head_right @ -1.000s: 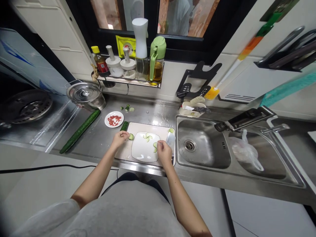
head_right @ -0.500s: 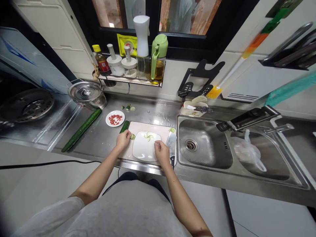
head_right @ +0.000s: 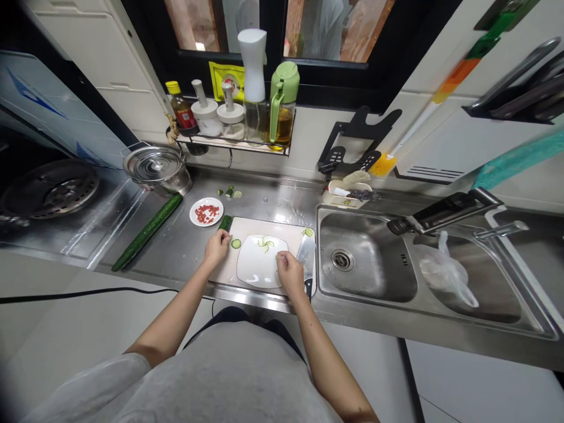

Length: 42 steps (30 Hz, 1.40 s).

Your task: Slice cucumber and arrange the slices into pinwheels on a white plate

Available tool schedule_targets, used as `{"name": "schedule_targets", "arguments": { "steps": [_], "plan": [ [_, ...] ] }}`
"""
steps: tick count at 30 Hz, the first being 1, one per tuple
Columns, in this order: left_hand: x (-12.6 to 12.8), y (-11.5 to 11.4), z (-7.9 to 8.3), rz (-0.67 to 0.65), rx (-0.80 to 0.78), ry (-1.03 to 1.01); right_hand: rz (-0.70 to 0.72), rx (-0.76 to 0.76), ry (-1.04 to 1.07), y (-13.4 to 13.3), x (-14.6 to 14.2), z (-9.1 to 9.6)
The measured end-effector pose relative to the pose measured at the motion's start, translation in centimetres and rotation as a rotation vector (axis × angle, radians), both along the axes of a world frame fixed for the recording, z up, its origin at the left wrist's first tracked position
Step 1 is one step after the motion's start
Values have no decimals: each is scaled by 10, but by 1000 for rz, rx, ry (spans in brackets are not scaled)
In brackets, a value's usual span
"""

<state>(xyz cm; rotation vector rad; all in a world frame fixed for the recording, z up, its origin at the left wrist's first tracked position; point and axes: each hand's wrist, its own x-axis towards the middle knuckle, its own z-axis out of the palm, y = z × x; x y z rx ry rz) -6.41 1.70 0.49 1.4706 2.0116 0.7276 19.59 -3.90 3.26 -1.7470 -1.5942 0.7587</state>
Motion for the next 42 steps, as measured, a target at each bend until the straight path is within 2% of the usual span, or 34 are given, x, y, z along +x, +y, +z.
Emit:
{"name": "schedule_targets", "arguments": {
  "steps": [3,5,9,13,17,21,26,31,36,42],
  "plan": [
    [1,0,6,44,16,-124,-5,3,7,2,-1,1],
    [5,-2,13,47,24,-343,-4,0,26,4,-4,3],
    [23,-9,37,-58,-16,-783,57,-11,131,13,-17,10],
    [43,-21,61,-146,-71,-917,161,-29,295,22,-33,16],
    [56,-26,73,-200,-112,-969,177,-41,405,24,-42,21],
    [60,-28,76,-185,-142,-964,167,-33,483,23,-41,25],
    [62,-32,69,-120,-175,-946,129,-96,594,23,-36,29],
    [68,-36,63,-60,-393,-1123,123,-223,689,21,-31,36],
    [70,-33,64,-97,-512,-1291,156,-258,650,20,-24,43],
    [71,-31,63,-90,-545,-1218,199,-297,584,21,-12,39]
  ]
}}
